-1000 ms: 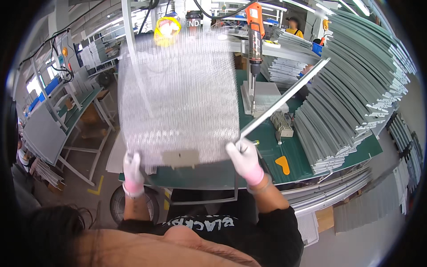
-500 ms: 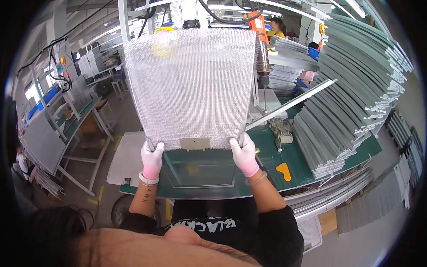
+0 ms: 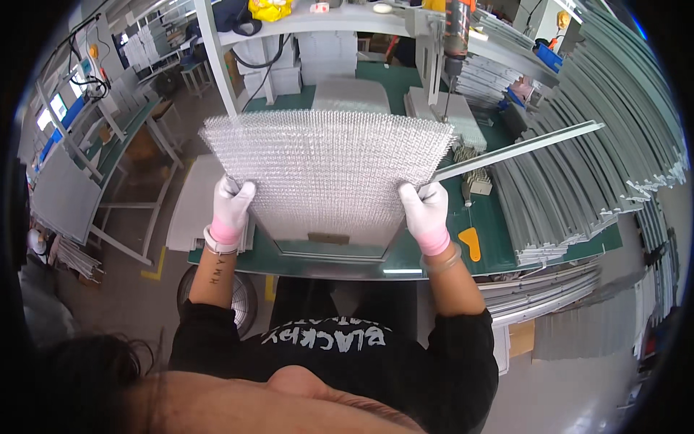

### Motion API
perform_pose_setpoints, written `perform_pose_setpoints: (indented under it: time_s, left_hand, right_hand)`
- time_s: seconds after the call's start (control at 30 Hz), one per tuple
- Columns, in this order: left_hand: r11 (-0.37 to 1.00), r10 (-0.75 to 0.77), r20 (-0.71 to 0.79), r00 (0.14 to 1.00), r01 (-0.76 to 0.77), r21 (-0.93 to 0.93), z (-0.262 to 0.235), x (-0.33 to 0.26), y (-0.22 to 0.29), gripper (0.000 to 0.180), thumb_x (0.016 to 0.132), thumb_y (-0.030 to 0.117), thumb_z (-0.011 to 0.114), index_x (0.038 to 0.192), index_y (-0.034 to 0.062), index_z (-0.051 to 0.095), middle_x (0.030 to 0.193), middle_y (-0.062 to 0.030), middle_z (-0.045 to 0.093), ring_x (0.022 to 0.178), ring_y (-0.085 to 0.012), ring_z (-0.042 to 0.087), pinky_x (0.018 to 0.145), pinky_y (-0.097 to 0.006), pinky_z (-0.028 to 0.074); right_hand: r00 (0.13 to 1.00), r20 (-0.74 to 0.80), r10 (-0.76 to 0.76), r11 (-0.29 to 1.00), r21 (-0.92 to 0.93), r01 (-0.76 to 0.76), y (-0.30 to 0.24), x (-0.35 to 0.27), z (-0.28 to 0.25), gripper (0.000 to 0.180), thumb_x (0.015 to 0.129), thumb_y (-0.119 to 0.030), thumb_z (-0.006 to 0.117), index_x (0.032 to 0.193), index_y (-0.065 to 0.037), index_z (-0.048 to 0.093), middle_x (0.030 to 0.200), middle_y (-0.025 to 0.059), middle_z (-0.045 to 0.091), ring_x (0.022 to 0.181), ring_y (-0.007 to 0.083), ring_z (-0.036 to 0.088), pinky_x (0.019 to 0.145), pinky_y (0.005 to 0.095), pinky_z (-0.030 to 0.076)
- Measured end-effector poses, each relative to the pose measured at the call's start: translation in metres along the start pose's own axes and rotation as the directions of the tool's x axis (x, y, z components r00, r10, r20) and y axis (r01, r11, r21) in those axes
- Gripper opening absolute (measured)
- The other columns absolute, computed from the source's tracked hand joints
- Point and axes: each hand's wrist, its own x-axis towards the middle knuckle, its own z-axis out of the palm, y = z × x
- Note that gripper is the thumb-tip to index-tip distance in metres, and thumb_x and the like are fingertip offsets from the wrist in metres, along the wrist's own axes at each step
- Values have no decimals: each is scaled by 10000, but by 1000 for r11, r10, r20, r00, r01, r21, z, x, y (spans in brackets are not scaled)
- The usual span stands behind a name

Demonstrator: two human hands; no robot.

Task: Assembling metal frames onto mesh filter panels and securing them with an electric screwdriver.

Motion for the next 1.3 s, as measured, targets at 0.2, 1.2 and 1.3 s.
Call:
perform_pose_setpoints:
  time_s: [0.2,1.2,1.3]
  left_hand:
    - [993,57,-157,986,-40,109,7,-37,-49,300,878,5,579,1176,-24,576,1051,-19,644,894,-70,565,803,-239,459]
    - [843,-192,843,503,-355,404,-7,-70,-63,510,856,160,606,1348,74,501,1400,-214,454,1254,-399,463,1052,-456,382]
    - [801,-282,842,459,-371,470,-12,-62,-80,608,803,195,661,1361,58,463,1346,-188,493,1260,-390,453,1060,-465,371]
  right_hand:
    - [960,-197,-200,969,104,223,29,-26,34,156,902,-20,565,1038,24,627,967,22,661,875,86,581,797,261,473]
    - [685,292,-667,732,429,529,-19,-101,-22,300,948,-371,584,830,-101,528,800,74,678,690,229,675,567,333,520]
    - [671,285,-684,717,430,548,-5,-108,-22,306,958,-379,566,833,-103,518,804,75,673,692,224,671,570,331,517]
